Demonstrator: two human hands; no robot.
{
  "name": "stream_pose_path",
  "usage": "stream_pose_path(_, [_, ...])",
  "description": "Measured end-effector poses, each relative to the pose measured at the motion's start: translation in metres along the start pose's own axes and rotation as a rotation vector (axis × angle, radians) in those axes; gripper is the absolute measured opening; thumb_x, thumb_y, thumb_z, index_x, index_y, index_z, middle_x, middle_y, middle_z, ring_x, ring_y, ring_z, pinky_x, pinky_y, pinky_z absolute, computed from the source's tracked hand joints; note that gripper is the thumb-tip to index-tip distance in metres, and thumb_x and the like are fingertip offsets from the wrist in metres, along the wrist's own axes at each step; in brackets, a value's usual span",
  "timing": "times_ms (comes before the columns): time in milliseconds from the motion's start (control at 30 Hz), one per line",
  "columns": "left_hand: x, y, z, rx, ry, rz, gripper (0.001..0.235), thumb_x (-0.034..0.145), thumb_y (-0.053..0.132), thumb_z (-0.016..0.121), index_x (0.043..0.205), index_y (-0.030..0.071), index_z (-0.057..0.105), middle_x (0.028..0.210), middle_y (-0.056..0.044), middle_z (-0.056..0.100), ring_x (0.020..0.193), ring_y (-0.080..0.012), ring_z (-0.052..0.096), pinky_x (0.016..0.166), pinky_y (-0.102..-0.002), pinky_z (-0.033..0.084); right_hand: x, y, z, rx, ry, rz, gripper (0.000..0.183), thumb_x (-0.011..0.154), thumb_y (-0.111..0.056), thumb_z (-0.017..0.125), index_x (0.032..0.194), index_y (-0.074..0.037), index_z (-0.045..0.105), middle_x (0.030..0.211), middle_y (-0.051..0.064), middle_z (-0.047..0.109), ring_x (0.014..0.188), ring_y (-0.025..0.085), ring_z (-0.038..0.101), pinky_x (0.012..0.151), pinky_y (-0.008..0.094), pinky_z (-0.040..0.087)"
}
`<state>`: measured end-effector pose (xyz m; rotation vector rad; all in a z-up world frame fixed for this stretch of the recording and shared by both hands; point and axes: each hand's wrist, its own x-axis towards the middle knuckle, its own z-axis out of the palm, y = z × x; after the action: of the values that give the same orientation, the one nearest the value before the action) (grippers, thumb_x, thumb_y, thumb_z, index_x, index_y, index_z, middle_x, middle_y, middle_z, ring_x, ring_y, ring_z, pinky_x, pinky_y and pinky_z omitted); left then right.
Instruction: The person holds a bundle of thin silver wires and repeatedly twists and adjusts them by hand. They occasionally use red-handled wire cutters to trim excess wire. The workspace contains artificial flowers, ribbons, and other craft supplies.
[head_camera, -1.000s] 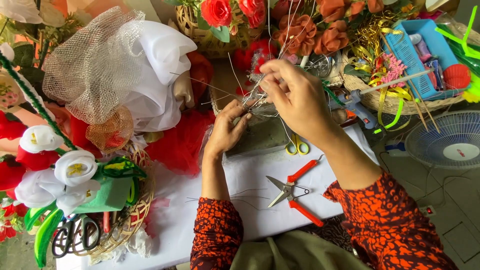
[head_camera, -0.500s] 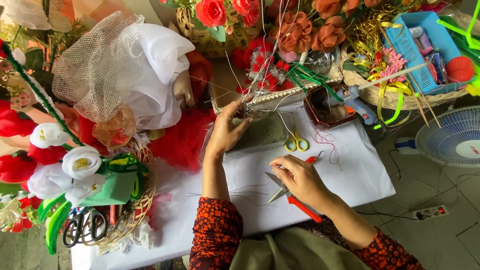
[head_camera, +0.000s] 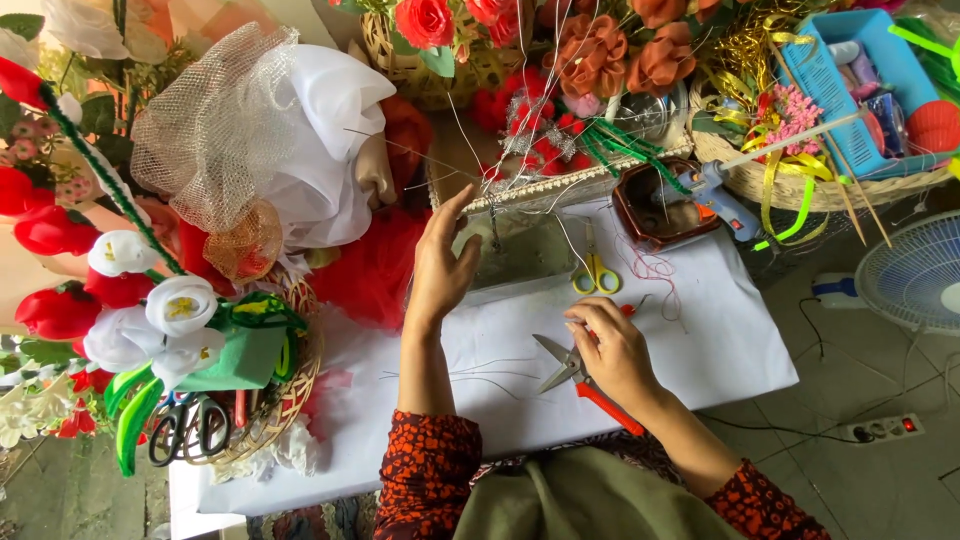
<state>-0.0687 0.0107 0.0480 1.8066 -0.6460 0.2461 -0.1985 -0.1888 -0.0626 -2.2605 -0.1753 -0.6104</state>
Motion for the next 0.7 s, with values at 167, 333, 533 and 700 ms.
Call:
stream_pose_path(167, [-0.027, -0.015, 0.015, 0.090, 0.122, 0.002, 0.052, 0.083, -0.009, 0.057, 0.133, 0.004, 0.053, 0.125, -0.022, 0.055, 0.121, -0.0416, 0.053, 0.098, -0.047, 0.049, 0.006, -0.001, -0.002, -0.041, 0.125, -0.064, 0.018, 0.088, -0.008, 0.064, 0.105, -0.008, 0.064, 0.106, 0.007, 0.059, 0.098, 0.026, 0.064, 0.082, 0.036, 0.054])
stream_pose_path(333, [-0.046, -0.032, 0.035, 0.110, 0.230, 0.031, 0.046, 0.085, -0.002, 0.061, 0.130, 0.005, 0.055, 0.125, -0.018, 0.056, 0.119, -0.0373, 0.055, 0.096, -0.043, 0.050, 0.009, -0.001, -0.002, -0.045, 0.176, -0.067, 0.030, 0.086, -0.004, 0.065, 0.115, -0.005, 0.060, 0.116, 0.014, 0.053, 0.106, 0.033, 0.059, 0.087, 0.042, 0.052])
stream_pose_path(533, [-0.051, -0.036, 0.045, 0.228, 0.308, 0.122, 0.048, 0.084, 0.000, 0.065, 0.130, 0.005, 0.055, 0.123, -0.016, 0.056, 0.117, -0.0370, 0.056, 0.097, -0.048, 0.049, 0.017, 0.011, 0.001, -0.004, 0.194, -0.029, 0.043, 0.085, -0.002, 0.065, 0.126, -0.004, 0.053, 0.123, 0.018, 0.049, 0.107, 0.036, 0.058, 0.084, 0.038, 0.055])
stream_pose_path(700, [-0.066, -0.054, 0.052, 0.514, 0.326, 0.180, 0.055, 0.080, 0.011, 0.073, 0.131, 0.006, 0.054, 0.127, -0.017, 0.054, 0.122, -0.0385, 0.050, 0.102, -0.050, 0.043, 0.029, 0.011, 0.000, -0.021, 0.141, -0.063, 0.048, 0.085, 0.000, 0.064, 0.130, 0.002, 0.050, 0.124, 0.023, 0.050, 0.113, 0.040, 0.056, 0.089, 0.046, 0.051])
